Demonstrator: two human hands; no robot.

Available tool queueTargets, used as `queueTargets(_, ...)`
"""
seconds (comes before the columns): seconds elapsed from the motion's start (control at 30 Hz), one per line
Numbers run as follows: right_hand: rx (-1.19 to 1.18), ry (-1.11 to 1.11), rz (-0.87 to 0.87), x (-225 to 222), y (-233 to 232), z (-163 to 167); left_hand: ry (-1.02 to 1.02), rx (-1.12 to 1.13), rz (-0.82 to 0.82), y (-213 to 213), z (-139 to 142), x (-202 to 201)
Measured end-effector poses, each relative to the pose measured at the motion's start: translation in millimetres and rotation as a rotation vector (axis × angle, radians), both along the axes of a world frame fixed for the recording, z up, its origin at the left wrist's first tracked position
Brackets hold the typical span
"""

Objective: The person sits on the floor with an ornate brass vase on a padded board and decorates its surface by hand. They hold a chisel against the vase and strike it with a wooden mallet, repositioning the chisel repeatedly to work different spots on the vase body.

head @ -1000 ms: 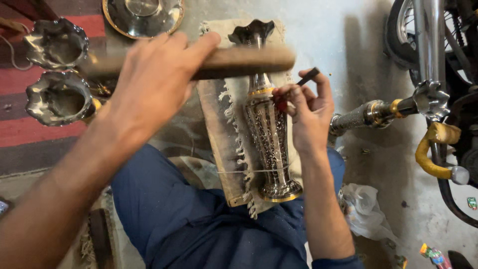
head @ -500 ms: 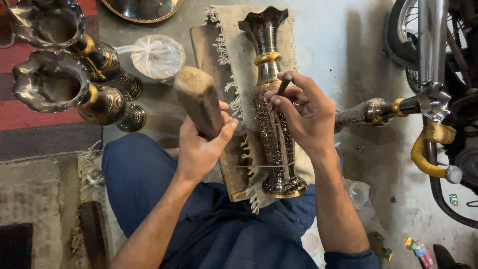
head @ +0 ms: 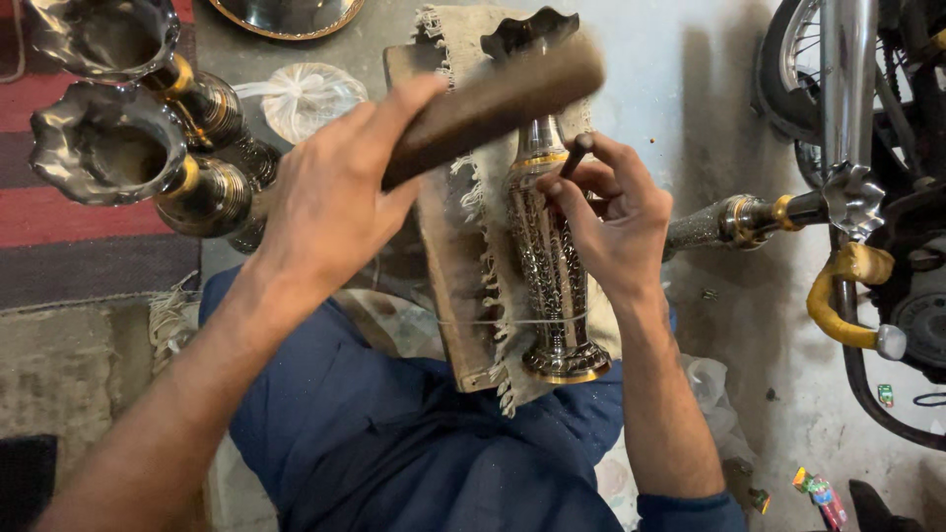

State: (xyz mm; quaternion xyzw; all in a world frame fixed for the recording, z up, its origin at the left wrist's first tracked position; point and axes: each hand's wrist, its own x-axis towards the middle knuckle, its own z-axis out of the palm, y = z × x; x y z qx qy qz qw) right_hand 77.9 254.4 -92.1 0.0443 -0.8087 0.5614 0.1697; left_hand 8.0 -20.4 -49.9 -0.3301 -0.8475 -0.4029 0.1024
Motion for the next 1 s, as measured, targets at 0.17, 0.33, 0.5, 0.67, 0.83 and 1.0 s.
queueTargets(0.17,-0.004,0.064,0.046,-2,1,0,0.151,-0.118,-0.035,1,10,-8)
queueTargets(0.33,0.012,0.054,0.044,-2,1,0,0.31,-0.327,0.024,0,12,-7)
queueTargets(0.5,-0.027,0.039,0.03,-2,0,1,0.3,-0.309,0.066,2,14,-2)
queueTargets(0.67,-0.012,0.015,0.037,-2,-1,3,0.327,-0.292,0.084,1,15,0)
queueTargets(0.83,0.025,0.042,0.063,-1,1,5,0.406,-0.324,0.108,-2,10,-3)
queueTargets(1.0,-0.028,0.04,0.062,-1,-1,6,0.313,-0.232,0.058,-1,5,-9)
